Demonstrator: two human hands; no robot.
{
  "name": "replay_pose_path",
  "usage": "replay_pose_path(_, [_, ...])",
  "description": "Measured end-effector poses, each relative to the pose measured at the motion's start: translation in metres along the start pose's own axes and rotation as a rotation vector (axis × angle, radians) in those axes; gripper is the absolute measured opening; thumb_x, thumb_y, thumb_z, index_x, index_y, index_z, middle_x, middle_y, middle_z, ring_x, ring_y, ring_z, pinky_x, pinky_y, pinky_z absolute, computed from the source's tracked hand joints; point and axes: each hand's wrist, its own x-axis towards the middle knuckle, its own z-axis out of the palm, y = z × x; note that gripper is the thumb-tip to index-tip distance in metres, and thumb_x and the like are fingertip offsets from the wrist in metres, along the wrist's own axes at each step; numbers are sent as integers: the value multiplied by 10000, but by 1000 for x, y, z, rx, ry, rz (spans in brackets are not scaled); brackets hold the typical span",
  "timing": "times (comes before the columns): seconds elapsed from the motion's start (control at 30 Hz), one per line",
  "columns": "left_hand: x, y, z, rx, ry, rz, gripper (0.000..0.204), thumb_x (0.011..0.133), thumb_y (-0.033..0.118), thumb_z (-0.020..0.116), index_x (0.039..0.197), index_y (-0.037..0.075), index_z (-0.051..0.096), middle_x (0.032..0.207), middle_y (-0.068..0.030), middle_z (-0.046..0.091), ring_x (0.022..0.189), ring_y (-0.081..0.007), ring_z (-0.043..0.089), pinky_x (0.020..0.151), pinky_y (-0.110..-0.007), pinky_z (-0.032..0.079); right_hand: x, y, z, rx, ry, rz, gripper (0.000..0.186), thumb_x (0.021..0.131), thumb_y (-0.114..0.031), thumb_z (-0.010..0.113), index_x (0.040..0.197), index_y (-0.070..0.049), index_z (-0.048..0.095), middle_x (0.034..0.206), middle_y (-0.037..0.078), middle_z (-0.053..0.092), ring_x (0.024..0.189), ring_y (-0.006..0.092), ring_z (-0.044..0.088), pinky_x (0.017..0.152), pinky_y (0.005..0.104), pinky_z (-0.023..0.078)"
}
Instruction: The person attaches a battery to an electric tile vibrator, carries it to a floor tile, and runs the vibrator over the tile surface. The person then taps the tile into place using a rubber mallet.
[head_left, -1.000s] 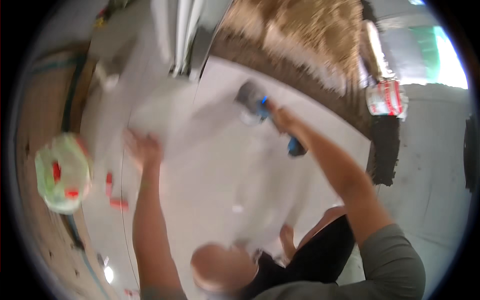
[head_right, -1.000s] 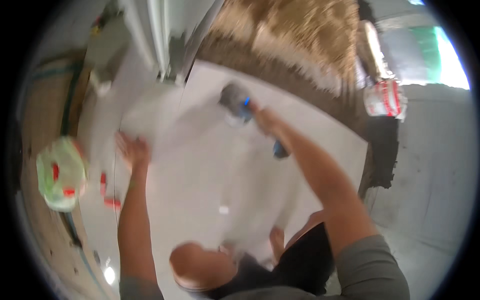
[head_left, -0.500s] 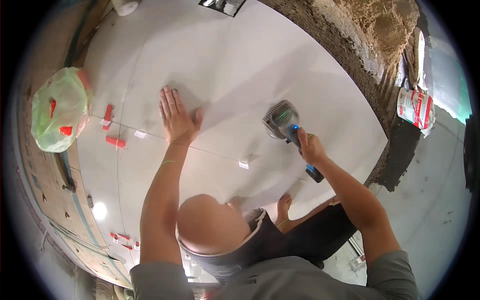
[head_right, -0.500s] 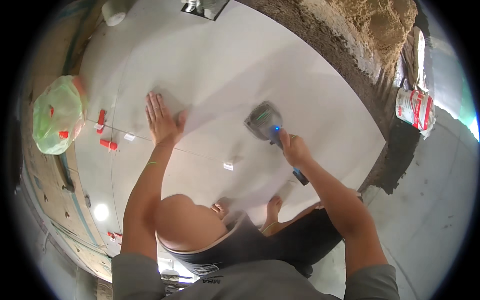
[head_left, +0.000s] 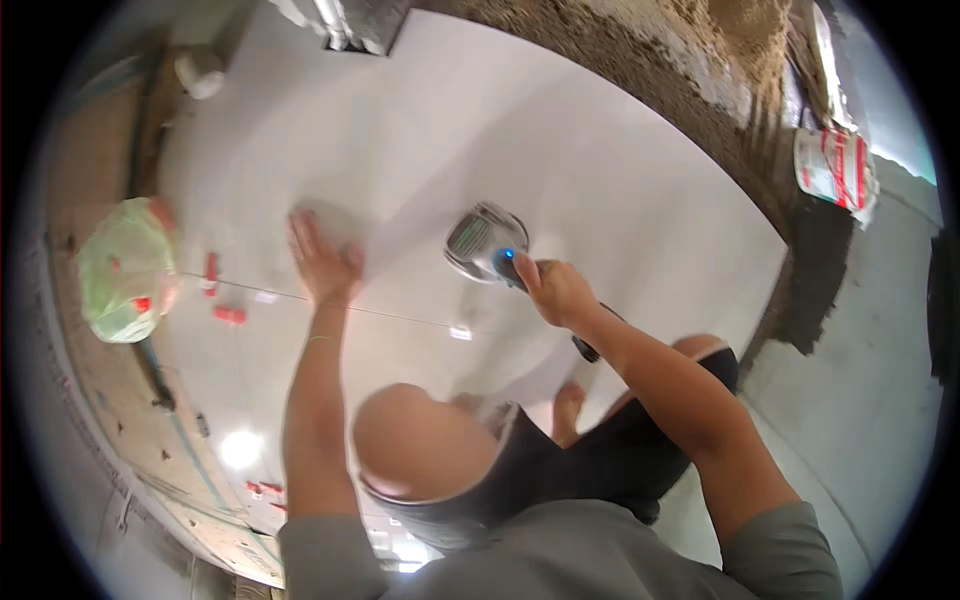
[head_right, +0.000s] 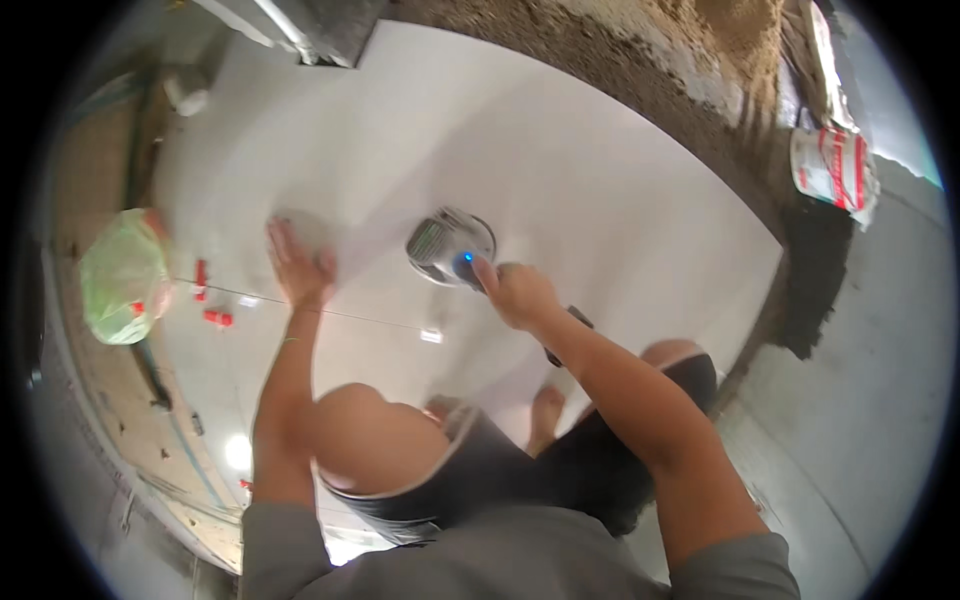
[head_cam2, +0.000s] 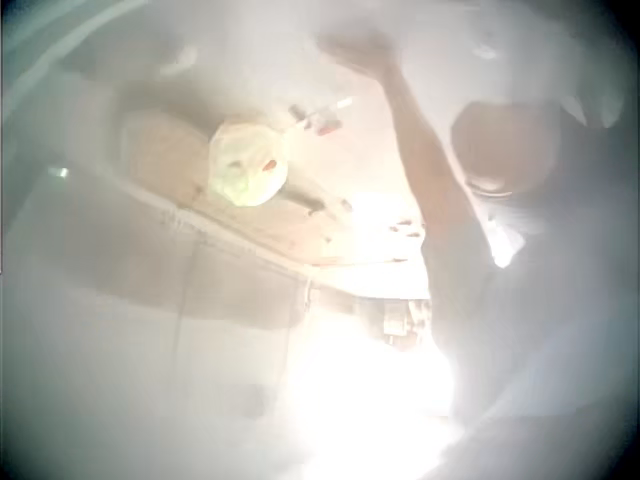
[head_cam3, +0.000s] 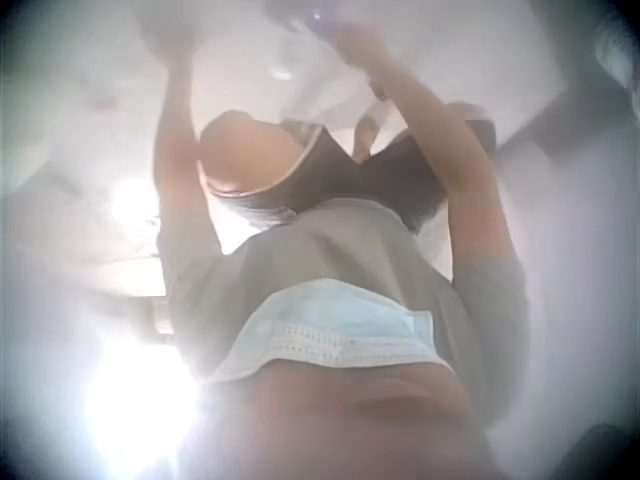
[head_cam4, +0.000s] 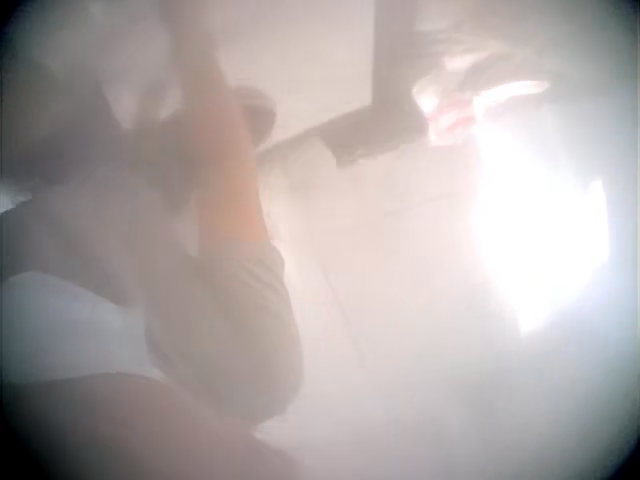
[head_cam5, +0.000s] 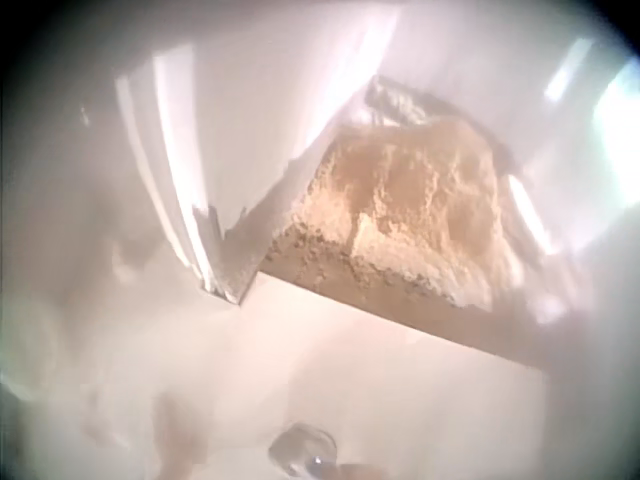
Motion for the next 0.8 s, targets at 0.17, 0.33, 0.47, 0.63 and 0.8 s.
replay_pose_path(0.17, [-3, 11, 17, 37, 25, -1, 878, 866, 371, 576, 1511, -85, 193, 1602, -258, 160, 1506, -399, 88, 1234, -484, 95, 13, 10, -6, -61, -136, -132, 911, 948, -734, 221, 874, 43, 690, 938, 292, 672, 969, 454, 629, 852, 496, 483])
replay_pose_path(0.33, [-53, 18, -1, 46, 76, -186, 874, 949, 465, 498, 1520, -93, 142, 1608, -271, 106, 1509, -397, 55, 1228, -482, 105, 15, 30, -62, -120, -228, -157, 935, 874, -813, 336, 831, 58, 676, 817, 250, 667, 844, 394, 651, 778, 464, 497])
replay_pose_path(0.47, [-77, 1, -22, 95, -91, -202, 924, 963, 528, 474, 1527, -91, 85, 1609, -277, 79, 1507, -395, 59, 1223, -488, 110, 8, 116, -111, -40, -137, -98, 788, 906, -740, 444, 699, -1, 622, 561, 83, 563, 479, 184, 569, 481, 339, 451])
replay_pose_path(0.63, [-40, 22, -53, 223, -539, -229, 1054, 908, 600, 542, 1517, -116, 65, 1609, -286, 31, 1492, -393, 155, 1213, -441, 185, -27, 280, -123, 459, 47, 98, 764, 941, -738, 349, 699, -48, 571, 490, 47, 487, 379, 181, 488, 383, 341, 368])
replay_pose_path(0.8, [38, -20, -108, -127, -830, -104, 747, 880, 592, 590, 1394, 54, 524, 1362, -234, 558, 1218, -339, 579, 1026, -392, 456, -54, 382, -88, 828, 166, 335, 783, 888, -828, 274, 752, -101, 531, 485, 35, 453, 381, 188, 480, 393, 341, 404])
